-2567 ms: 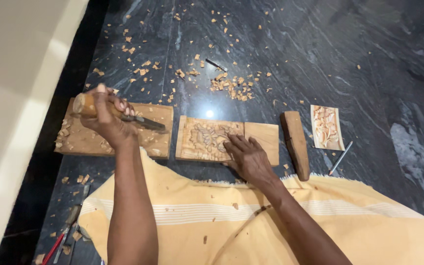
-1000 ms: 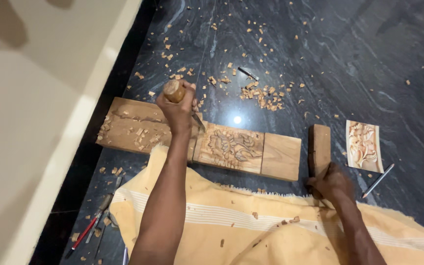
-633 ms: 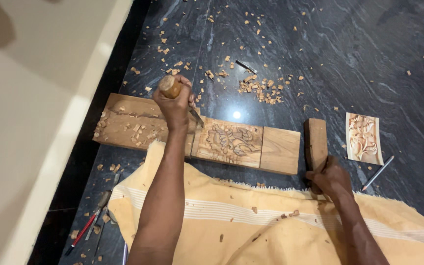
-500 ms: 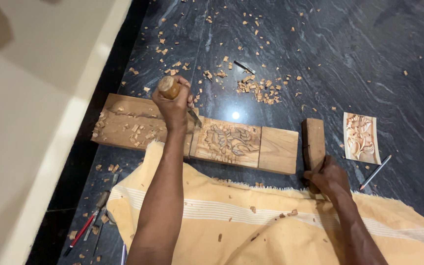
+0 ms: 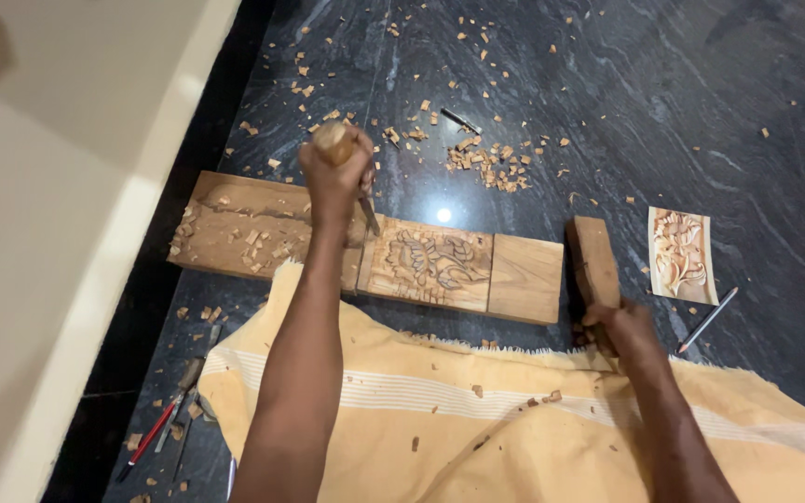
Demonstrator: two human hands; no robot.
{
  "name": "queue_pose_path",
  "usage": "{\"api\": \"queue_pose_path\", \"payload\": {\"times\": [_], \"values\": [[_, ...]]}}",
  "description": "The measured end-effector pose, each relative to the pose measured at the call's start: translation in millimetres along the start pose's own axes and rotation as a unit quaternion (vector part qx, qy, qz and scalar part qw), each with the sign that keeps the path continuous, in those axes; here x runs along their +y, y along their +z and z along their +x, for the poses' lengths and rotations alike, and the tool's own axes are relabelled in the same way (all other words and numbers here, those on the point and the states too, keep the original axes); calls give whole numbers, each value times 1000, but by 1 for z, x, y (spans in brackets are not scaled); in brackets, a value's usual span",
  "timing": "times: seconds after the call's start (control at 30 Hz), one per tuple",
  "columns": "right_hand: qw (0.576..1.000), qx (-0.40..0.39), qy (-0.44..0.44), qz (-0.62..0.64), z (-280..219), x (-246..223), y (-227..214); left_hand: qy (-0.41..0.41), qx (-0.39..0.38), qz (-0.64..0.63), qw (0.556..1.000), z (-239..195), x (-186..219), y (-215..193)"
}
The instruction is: The person is carving a design into a rectangular wooden block using a chisel and a wooden mallet. They repeatedly strike the chisel to remove wood shavings and refine the pattern on the block's surface.
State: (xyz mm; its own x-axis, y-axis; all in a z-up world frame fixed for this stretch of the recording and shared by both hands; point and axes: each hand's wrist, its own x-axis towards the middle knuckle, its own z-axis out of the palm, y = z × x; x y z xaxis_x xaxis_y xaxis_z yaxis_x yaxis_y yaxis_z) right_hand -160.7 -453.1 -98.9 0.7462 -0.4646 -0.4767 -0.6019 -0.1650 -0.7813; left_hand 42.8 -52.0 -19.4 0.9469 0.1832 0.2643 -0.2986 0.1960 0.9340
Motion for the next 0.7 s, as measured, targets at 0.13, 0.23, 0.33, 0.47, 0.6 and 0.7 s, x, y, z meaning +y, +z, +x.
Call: {"api": "queue_pose_path", "payload": {"times": [0.13,0.23,0.33,0.47,0.6,0.7], "values": [[983,48,-152,86,-50,-50,-11,-68,45,50,995,9,-6,16],[917,117,-360,126,-117,-117,-28,7,31,75,997,-10,-11,20],[810,193,-552,50,-150,-192,-42,80,-14,96,992,-25,-13,30],[706,222,-653,-160,-119,-263,13,119,-9,75,990,-21,-7,31],[676,153,-589,-415,-95,-314,83,98,-27,48,994,-18,-4,26],[675,37,-490,-550,-118,-311,126,53,-6,57,997,-22,-8,25]]}}
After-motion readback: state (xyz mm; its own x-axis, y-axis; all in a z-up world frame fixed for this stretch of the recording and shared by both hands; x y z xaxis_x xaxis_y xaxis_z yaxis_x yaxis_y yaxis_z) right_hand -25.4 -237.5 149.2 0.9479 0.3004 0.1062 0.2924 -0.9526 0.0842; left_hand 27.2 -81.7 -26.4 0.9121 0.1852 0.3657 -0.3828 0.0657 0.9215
